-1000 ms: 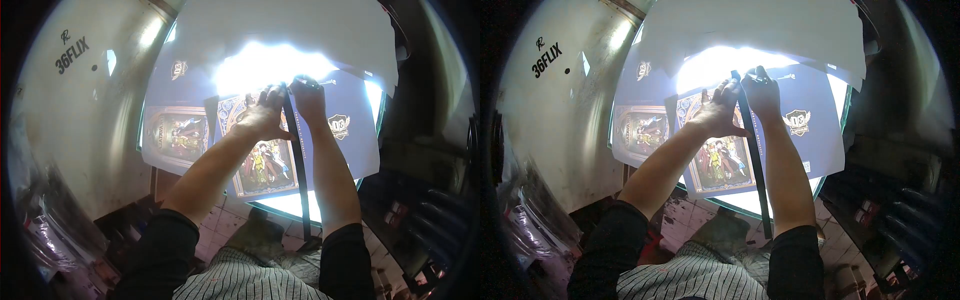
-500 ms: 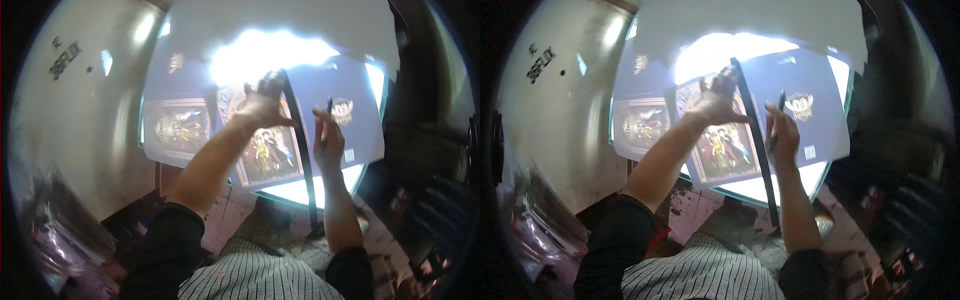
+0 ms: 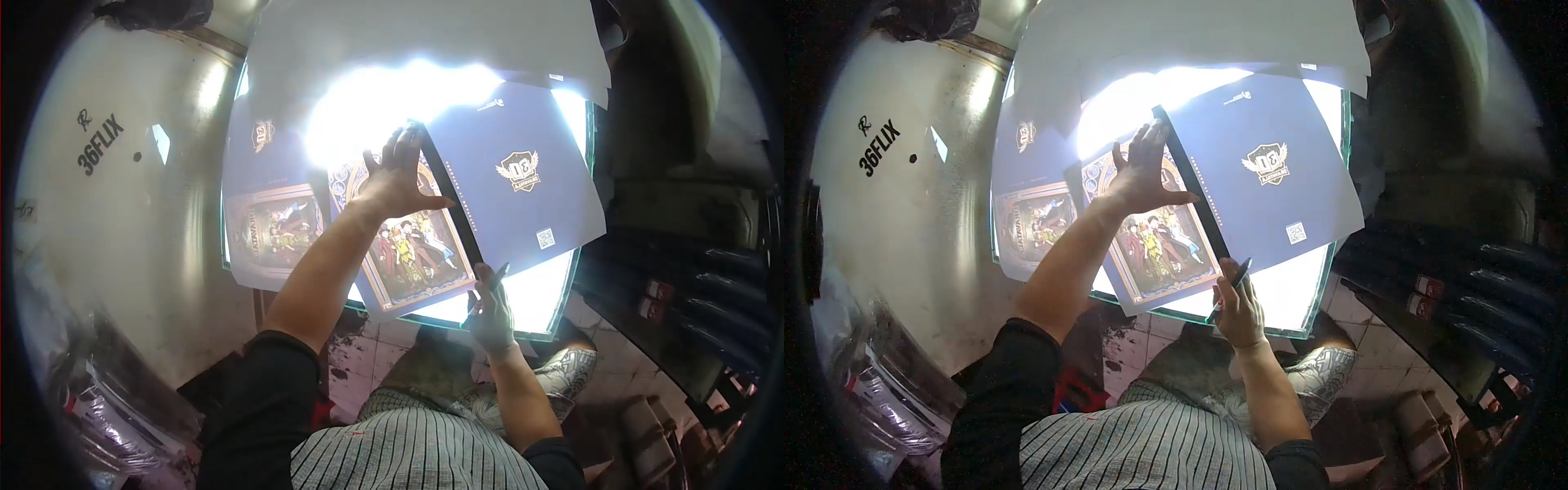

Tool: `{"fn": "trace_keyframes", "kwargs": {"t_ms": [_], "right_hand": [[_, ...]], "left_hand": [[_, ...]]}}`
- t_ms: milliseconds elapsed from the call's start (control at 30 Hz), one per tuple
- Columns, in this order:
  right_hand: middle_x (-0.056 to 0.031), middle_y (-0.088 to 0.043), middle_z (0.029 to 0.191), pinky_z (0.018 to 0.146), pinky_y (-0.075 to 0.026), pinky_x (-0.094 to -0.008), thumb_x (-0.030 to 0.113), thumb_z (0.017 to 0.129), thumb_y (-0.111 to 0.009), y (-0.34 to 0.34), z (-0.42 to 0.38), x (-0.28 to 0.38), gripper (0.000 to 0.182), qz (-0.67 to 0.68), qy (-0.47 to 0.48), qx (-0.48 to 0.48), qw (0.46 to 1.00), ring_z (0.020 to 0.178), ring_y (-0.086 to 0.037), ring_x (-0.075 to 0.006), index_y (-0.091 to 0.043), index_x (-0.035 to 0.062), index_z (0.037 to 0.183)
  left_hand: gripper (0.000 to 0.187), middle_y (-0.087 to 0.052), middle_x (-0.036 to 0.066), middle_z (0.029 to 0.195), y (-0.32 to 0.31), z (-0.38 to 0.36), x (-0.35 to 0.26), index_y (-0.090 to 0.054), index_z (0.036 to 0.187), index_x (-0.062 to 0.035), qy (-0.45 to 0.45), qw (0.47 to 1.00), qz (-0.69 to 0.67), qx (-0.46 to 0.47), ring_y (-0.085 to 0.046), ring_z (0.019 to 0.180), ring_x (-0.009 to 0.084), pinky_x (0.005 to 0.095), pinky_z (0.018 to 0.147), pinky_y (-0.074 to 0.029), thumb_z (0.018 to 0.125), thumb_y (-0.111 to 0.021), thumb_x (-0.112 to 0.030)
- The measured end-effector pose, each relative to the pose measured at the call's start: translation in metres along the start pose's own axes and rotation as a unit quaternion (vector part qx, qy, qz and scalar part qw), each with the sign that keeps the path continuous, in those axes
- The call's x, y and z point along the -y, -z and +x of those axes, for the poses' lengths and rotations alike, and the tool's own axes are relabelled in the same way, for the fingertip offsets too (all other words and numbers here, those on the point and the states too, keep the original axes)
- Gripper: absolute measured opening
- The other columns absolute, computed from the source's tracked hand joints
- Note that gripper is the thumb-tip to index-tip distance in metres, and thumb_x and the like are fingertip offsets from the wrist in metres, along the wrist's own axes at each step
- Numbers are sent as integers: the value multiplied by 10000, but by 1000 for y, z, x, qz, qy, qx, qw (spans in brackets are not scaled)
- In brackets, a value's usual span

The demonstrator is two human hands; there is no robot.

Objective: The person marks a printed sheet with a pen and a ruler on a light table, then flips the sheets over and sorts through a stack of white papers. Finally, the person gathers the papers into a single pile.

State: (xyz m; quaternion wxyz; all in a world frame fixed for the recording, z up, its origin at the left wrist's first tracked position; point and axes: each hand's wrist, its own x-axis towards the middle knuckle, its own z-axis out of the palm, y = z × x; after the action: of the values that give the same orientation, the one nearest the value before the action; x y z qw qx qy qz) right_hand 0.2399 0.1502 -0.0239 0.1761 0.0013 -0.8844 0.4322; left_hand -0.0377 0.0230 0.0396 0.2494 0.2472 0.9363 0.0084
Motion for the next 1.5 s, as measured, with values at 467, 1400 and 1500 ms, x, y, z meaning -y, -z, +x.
{"fn": "trace_keyframes", "kwargs": {"t_ms": [467, 1400, 1500], "right_hand": [[-174, -580, 1364, 1045, -467, -499, -43, 829, -598, 8, 8, 6, 446, -68, 2, 66, 995, 1255, -553, -398, -516, 81, 1250], [-166, -608, 1327, 1020, -496, -482, -22, 865, -603, 5, 7, 5, 384, -84, 4, 53, 995, 1243, -570, -389, -526, 91, 1224], [-159, -613, 1324, 1019, -495, -489, -13, 861, -613, 5, 9, 6, 386, -83, 3, 52, 995, 1238, -574, -389, -528, 93, 1222]], "left_hand": [[1388, -19, 120, 1666, -8, -1, 3, 23, 1594, -122, -25, 999, -10, -30, 5, 1539, 310, 689, 1161, -79, 639, -775, -737], [1427, 2, 145, 1663, -5, 0, 2, 24, 1583, -59, -30, 1000, -6, -6, 73, 1536, 295, 640, 1186, 52, 626, -689, -842], [1457, 27, 148, 1663, 1, -2, -4, 45, 1581, -61, -20, 1000, 17, 4, 55, 1534, 328, 678, 1166, -29, 606, -725, -822]]}}
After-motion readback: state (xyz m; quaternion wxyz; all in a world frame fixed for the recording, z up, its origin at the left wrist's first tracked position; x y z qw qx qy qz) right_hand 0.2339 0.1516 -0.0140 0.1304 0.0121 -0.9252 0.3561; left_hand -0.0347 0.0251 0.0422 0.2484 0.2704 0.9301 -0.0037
